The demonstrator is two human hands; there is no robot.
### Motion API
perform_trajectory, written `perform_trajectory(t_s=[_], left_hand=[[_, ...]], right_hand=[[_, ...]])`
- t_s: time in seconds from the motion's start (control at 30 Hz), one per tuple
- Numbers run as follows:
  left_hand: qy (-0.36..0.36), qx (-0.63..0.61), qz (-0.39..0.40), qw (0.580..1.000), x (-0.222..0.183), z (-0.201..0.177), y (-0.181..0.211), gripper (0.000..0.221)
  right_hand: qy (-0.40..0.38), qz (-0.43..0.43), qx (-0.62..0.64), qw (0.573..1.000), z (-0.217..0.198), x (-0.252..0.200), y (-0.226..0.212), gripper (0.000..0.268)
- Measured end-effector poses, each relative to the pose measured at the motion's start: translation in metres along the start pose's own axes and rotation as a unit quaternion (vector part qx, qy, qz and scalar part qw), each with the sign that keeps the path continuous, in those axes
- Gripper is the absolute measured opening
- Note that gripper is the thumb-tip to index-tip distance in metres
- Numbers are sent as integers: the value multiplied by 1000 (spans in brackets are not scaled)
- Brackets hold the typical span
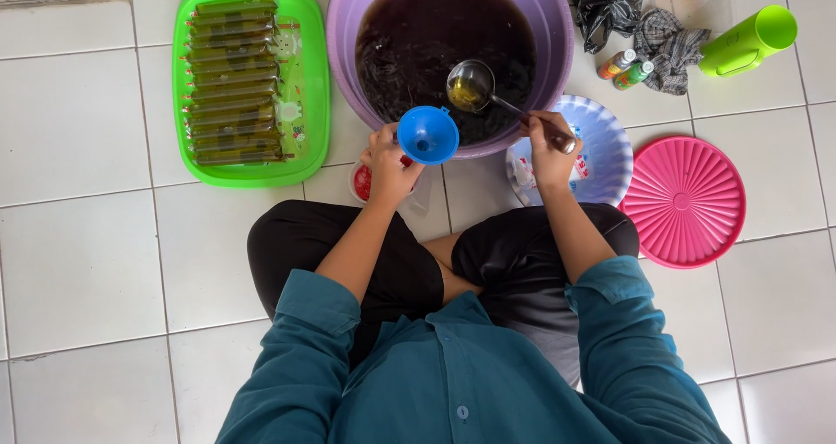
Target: The person fills small plastic bags with a dark liquid from a large purple tub using a blue funnel and a ladle, then seals each bag by tying it with a red rubber band.
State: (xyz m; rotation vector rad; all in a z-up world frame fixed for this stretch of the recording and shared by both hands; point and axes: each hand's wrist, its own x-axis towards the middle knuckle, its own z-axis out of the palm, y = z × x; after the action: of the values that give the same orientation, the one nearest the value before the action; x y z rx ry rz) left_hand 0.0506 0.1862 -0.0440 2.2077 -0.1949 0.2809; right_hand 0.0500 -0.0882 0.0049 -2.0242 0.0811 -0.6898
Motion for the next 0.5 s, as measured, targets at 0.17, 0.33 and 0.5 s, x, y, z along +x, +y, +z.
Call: perform_trajectory(t_s=[0.17, 0.33, 0.5], left_hand=[[-1, 0, 1, 1000, 1, 3, -6, 15], [-4, -7, 5, 1000, 2, 9, -5, 16], [8, -3, 15, 1000, 3, 5, 0, 17]], right_hand=[[22, 82, 93, 992, -17, 15, 0, 16], [11, 141, 164, 976, -44, 26, -33, 18], [6, 185, 200, 962, -69, 22, -74, 22]])
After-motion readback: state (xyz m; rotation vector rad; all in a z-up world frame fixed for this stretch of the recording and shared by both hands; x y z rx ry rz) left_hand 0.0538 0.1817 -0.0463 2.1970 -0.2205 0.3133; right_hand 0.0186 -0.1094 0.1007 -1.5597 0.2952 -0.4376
